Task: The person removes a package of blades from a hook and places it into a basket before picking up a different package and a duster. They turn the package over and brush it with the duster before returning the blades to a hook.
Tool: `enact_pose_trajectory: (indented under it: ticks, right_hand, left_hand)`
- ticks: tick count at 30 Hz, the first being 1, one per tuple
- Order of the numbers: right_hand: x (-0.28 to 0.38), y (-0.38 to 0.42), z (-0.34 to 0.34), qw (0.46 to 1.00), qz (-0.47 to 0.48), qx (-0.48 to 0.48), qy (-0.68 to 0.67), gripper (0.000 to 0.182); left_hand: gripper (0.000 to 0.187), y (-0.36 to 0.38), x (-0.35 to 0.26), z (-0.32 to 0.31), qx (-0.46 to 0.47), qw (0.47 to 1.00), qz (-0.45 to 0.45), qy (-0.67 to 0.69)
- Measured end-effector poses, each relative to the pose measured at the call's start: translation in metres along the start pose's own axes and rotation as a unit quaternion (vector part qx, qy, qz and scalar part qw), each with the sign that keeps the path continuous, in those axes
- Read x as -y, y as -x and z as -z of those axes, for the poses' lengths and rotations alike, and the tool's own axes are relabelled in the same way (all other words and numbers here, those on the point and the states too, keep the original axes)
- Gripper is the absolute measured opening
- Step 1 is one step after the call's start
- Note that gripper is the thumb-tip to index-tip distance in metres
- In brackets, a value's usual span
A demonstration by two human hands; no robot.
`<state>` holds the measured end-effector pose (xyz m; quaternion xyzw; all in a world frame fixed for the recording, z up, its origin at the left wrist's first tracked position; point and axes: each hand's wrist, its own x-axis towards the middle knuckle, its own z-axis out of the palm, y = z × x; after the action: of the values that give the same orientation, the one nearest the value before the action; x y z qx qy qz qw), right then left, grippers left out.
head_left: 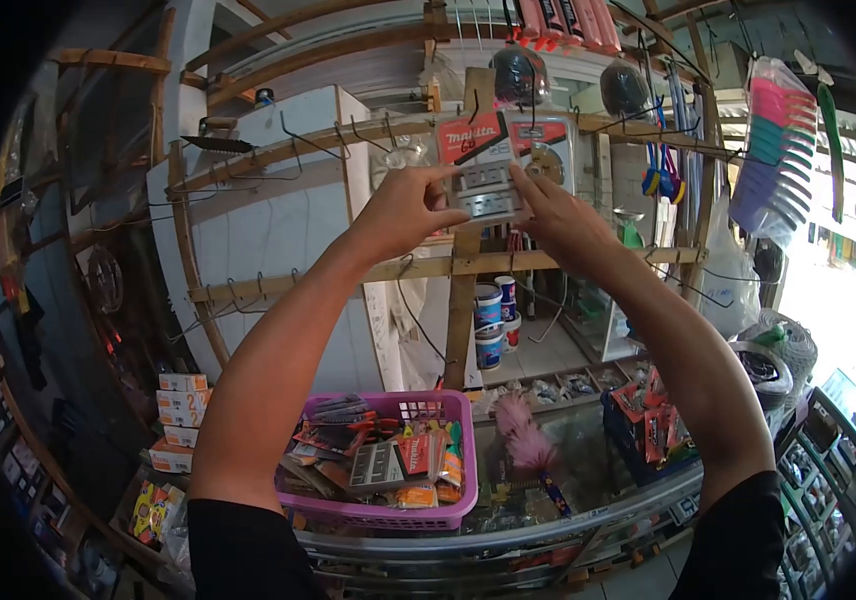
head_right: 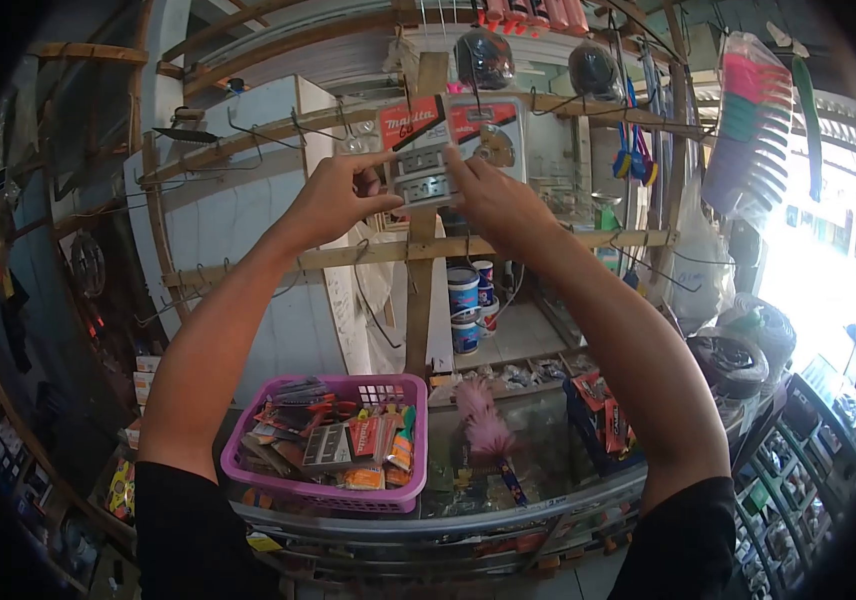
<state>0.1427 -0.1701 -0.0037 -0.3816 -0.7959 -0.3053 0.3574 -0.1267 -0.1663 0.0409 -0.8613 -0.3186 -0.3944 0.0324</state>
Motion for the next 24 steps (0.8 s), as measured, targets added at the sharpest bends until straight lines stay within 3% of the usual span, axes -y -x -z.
enact_pose_trajectory:
  ticks: [2, 3, 6, 7, 11, 14, 19, 24]
  right_hand:
    - [-0.013, -0.002, -0.018, 1.000, 0.023, 0.004, -0.007, 0.063]
    - [-0.011, 0.000, -0.023, 0.999, 0.035, -0.019, -0.015, 0.071]
    - [-0.005, -0.005, -0.042, 0.994, -0.012, -0.059, -0.093, 0.075]
    - [-0.005, -0.009, -0.049, 0.991, 0.004, -0.085, -0.099, 0.076]
    - [-0.010, -0.019, -0.062, 0.979, -0.011, -0.094, -0.180, 0.079]
    - [-0.004, -0.021, -0.054, 0.985, -0.043, -0.079, -0.144, 0.085]
    - [-0.013, -0.028, -0.061, 0.994, 0.008, -0.111, -0.022, 0.103]
    - [-0.027, -0.037, -0.065, 0.989, 0.046, -0.118, 0.077, 0.123]
  left_hand:
    - [0.082, -0.003, 0.014, -0.014, -0.029, 0.999, -0.036, -0.004]
    - [0.079, 0.000, 0.010, -0.015, -0.016, 1.000, -0.012, -0.022]
    - [0.086, -0.005, 0.043, -0.041, -0.110, 0.987, -0.086, -0.078]
    - [0.096, -0.008, 0.047, -0.045, -0.076, 0.996, -0.028, -0.035]
    - [0.096, -0.011, 0.051, -0.055, -0.117, 0.989, -0.020, -0.082]
    - [0.098, -0.015, 0.047, -0.056, -0.097, 0.995, -0.004, -0.022]
    - [0.101, -0.023, 0.049, -0.057, -0.077, 0.997, 0.017, 0.001]
    - [0.126, -0.030, 0.062, -0.060, -0.181, 0.945, -0.076, -0.263]
